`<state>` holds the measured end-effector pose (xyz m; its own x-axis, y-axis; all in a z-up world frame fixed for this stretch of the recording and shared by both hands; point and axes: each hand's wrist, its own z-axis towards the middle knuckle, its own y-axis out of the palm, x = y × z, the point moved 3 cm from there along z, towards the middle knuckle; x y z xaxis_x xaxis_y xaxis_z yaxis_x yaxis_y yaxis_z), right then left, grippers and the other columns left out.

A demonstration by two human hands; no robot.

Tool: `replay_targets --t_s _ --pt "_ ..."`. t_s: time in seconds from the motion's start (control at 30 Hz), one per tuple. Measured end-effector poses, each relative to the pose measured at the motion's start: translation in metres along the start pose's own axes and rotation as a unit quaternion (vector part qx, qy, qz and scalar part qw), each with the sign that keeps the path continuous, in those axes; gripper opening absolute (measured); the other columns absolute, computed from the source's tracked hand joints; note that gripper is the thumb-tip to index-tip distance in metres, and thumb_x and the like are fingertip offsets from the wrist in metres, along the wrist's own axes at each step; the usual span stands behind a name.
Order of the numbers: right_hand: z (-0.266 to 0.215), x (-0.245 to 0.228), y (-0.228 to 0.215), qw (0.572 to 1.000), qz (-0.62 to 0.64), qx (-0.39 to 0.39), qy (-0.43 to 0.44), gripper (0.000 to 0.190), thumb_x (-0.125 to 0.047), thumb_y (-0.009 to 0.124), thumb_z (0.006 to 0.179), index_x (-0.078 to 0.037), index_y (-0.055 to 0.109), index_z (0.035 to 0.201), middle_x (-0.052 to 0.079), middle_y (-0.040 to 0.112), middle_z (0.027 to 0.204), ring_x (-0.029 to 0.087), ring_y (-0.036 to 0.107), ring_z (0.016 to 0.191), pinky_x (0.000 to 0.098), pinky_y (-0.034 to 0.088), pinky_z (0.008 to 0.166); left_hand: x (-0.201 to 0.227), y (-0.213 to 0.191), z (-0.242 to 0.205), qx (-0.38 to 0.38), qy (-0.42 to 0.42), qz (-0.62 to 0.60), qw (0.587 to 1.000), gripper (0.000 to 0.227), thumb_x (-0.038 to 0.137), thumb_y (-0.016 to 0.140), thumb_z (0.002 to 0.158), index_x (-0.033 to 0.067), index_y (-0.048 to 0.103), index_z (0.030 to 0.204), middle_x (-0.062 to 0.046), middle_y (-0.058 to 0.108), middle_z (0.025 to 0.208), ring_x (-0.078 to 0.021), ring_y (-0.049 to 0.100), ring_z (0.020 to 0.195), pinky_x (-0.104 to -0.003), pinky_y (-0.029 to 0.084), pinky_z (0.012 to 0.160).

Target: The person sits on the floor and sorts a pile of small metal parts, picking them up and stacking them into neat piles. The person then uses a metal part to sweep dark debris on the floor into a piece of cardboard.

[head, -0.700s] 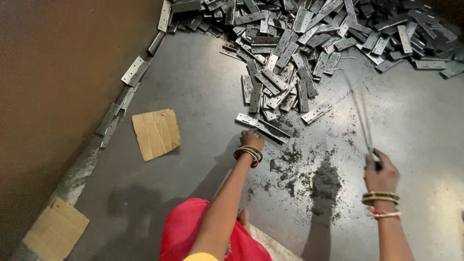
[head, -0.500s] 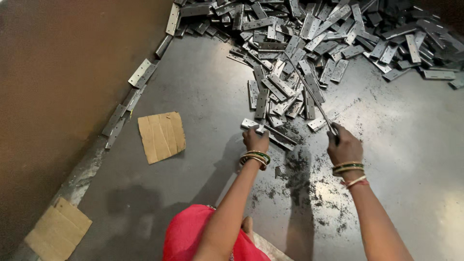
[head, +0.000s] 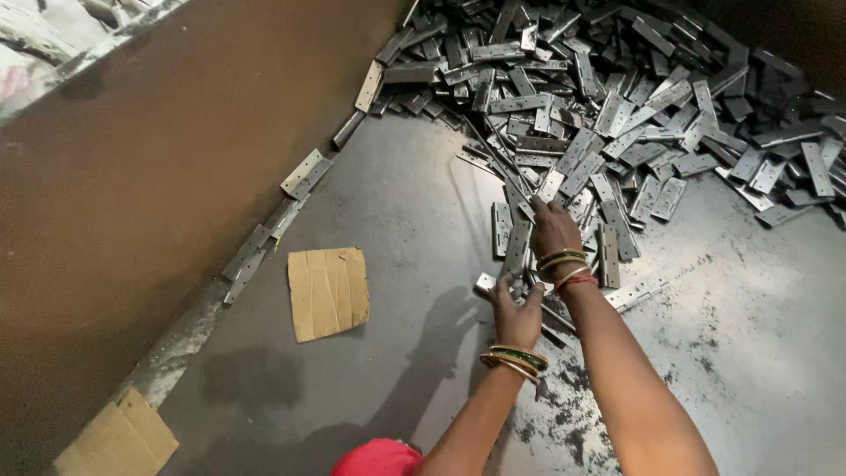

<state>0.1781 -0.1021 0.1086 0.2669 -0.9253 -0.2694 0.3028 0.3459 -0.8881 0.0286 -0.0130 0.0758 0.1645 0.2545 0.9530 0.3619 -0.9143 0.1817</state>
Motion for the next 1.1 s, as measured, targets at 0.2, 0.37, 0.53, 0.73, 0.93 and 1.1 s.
replay_targets --t_s 0.2,0.37,0.53,0.73,0.93,1.1 --pt "0.029 0.003 0.019 0.979 -0.028 -0.167 0.116 0.064 0.003 0.046 0.093 -0.033 0.056 0.145 0.023 0.07 0.094 0.04 0.071 0.083 0.0507 0.059 0.07 0.015 -0.002 0.005 -0.004 0.013 -0.064 0.998 0.045 0.014 0.074 0.087 0.0067 0.057 0.129 -0.015 0.059 0.128 -0.0245 0.06 0.11 -0.036 0.051 0.094" --pt "-0.003 0.012 -0.023 0.941 -0.058 -0.286 0.173 0.055 -0.014 0.039 0.108 -0.047 0.041 0.153 0.018 0.071 0.079 0.03 0.072 0.071 0.0423 0.06 0.061 0.024 -0.01 -0.002 -0.02 -0.089 -0.034 0.995 0.044 0.016 0.072 0.086 0.0092 0.055 0.126 -0.011 0.051 0.13 -0.0211 0.06 0.111 -0.037 0.056 0.093" --pt "-0.058 0.025 -0.078 0.928 -0.108 -0.311 0.172 0.055 -0.025 0.038 0.109 -0.057 0.034 0.154 0.018 0.071 0.078 0.019 0.059 0.054 0.0356 0.049 0.049 0.007 -0.017 0.007 0.019 -0.032 0.097 0.995 0.048 0.025 0.077 0.086 0.0056 0.059 0.126 -0.016 0.049 0.133 -0.03 0.057 0.116 -0.043 0.047 0.103" --pt "-0.138 0.043 -0.12 0.907 -0.016 -0.34 0.246 0.053 -0.034 0.036 0.105 -0.063 0.033 0.15 0.021 0.065 0.117 0.014 0.046 0.044 0.0291 0.047 0.041 -0.054 -0.035 0.035 0.09 -0.065 0.148 0.983 0.076 0.028 0.082 0.08 0.0056 0.047 0.143 -0.023 0.042 0.142 -0.0397 0.046 0.131 -0.047 0.042 0.109" --pt "-0.238 0.057 -0.149 0.887 0.025 -0.363 0.284 0.052 -0.039 0.035 0.106 -0.059 0.035 0.154 -0.022 0.063 0.088 0.011 0.042 0.042 0.0237 0.047 0.04 -0.078 -0.053 0.048 0.042 -0.125 0.253 0.958 0.082 0.028 0.082 0.081 0.0084 0.042 0.15 -0.023 0.04 0.145 -0.0449 0.043 0.134 -0.05 0.038 0.113" --pt "-0.341 0.074 -0.195 0.846 -0.011 -0.386 0.367 0.053 -0.042 0.038 0.105 -0.059 0.031 0.154 0.016 0.077 0.084 0.012 0.048 0.043 0.0233 0.05 0.046 -0.078 -0.047 0.035 -0.054 -0.126 0.289 0.947 0.081 0.02 0.081 0.076 0.0163 0.048 0.15 -0.015 0.047 0.141 -0.0385 0.056 0.125 -0.046 0.048 0.108"
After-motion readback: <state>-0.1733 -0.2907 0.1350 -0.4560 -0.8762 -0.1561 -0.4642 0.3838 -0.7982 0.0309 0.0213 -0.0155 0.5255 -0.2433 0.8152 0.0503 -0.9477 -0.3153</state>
